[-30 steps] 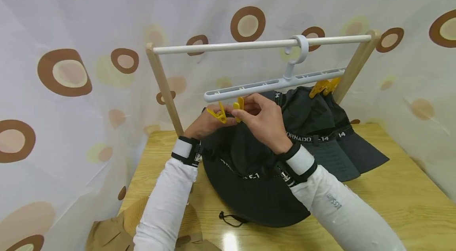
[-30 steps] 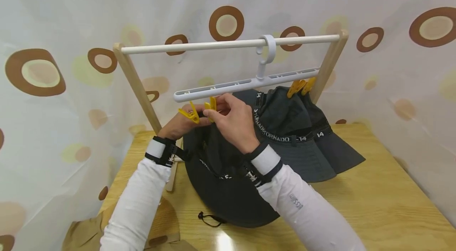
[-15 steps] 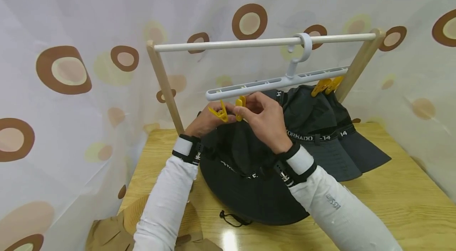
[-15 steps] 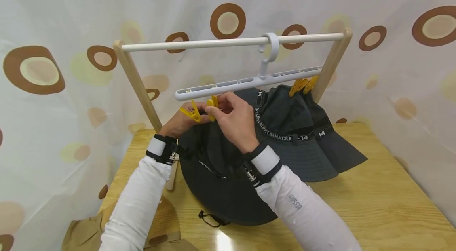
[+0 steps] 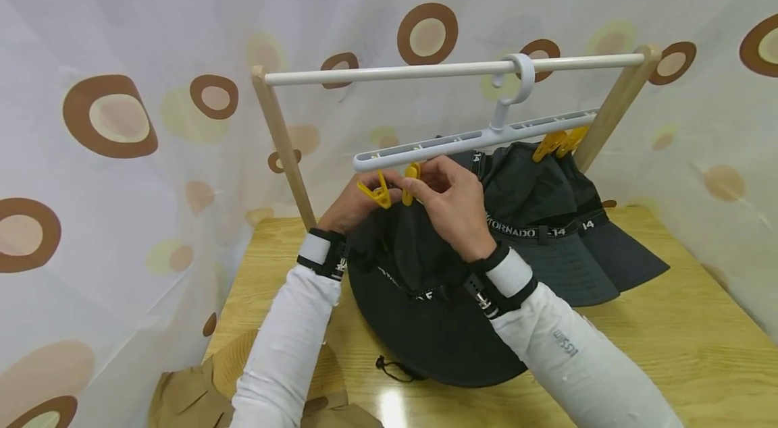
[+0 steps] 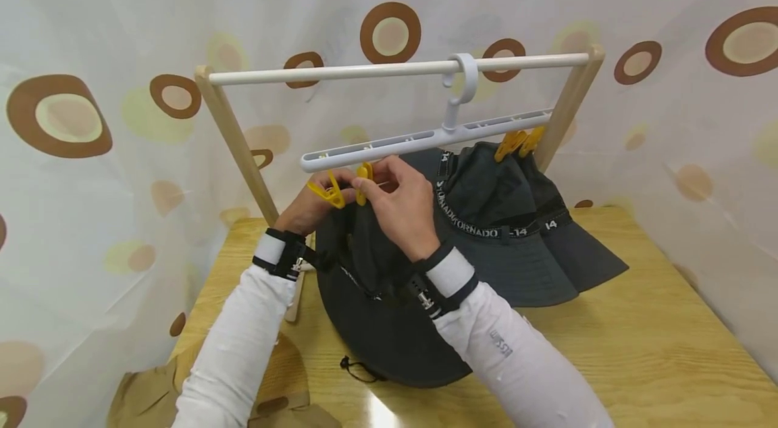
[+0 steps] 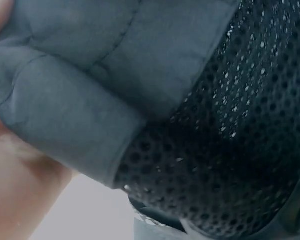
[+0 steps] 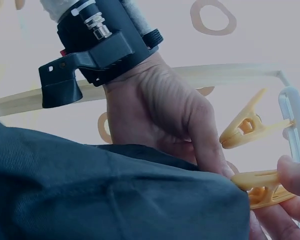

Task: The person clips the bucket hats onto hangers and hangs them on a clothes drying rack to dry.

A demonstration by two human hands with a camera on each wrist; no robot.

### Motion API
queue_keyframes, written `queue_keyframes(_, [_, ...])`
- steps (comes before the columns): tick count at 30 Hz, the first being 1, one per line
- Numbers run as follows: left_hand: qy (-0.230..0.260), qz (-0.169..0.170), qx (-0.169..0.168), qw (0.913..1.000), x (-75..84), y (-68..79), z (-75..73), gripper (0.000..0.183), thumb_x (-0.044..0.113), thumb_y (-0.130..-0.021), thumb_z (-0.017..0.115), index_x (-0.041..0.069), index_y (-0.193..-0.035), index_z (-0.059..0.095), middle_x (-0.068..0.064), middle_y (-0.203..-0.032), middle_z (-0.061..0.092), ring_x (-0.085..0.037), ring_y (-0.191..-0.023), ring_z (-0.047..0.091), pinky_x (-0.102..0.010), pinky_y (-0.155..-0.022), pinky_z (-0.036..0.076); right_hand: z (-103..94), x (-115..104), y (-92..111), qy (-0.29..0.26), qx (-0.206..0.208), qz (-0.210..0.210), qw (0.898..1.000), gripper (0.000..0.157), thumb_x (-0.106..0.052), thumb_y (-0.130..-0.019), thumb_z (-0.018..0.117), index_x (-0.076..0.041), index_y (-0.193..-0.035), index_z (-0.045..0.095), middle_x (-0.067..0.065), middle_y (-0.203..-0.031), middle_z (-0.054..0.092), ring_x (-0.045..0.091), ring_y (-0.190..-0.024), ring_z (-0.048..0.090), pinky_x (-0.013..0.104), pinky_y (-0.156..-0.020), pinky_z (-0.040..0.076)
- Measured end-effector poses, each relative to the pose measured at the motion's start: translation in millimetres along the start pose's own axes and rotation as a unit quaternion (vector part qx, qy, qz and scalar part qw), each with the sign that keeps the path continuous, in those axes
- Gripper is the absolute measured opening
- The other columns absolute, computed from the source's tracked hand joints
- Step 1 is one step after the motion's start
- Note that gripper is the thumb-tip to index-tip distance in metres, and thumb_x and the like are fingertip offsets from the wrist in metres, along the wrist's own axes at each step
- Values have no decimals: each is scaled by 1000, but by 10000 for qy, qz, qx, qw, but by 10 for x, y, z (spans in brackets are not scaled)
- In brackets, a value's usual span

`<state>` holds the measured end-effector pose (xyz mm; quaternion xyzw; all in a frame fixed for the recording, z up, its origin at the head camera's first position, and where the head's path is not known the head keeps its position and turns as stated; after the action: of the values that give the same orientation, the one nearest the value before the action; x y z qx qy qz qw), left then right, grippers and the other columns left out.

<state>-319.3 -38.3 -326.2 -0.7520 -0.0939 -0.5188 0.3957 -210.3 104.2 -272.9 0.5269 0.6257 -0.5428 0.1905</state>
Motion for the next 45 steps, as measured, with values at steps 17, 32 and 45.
queue_keyframes(17, [230,53,271,9994,50,-24,-19,22,43,-81,79,24,-91,74,10,-87,70,-13,-84,55,-22,-76,45,-11,-16,24,481,70,-25,9988,21,-17,-89,75,-3,-104,69,15,-104,74,27,-94,72,43,-84,57])
queue_keyframes(32, [189,-412,440,9980,52,13,-68,29,45,-77,80,22,-93,74,7,-90,69,-14,-89,55,-22,-76,47,7,-4,23,581,-36,-26,9983,22,-18,-88,76,-4,-105,70,14,-104,75,28,-90,73,42,-81,58])
queue_keyframes(45, [71,-459,563,9973,78,49,-118,41,45,-78,78,10,-98,73,7,-93,69,-13,-85,56,-22,-72,47,59,28,22,485,-413,-188,9978,32,-21,-89,76,-5,-113,63,13,-111,72,27,-89,72,40,-79,58])
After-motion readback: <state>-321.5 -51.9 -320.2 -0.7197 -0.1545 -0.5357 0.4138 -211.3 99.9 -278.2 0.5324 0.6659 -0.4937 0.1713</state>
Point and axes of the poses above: each hand's wrist, its own y-axis away from the middle knuckle, its own z-axis out of the palm, x = y × z, the point moved 3 cm from there along -y, towards the middle knuckle
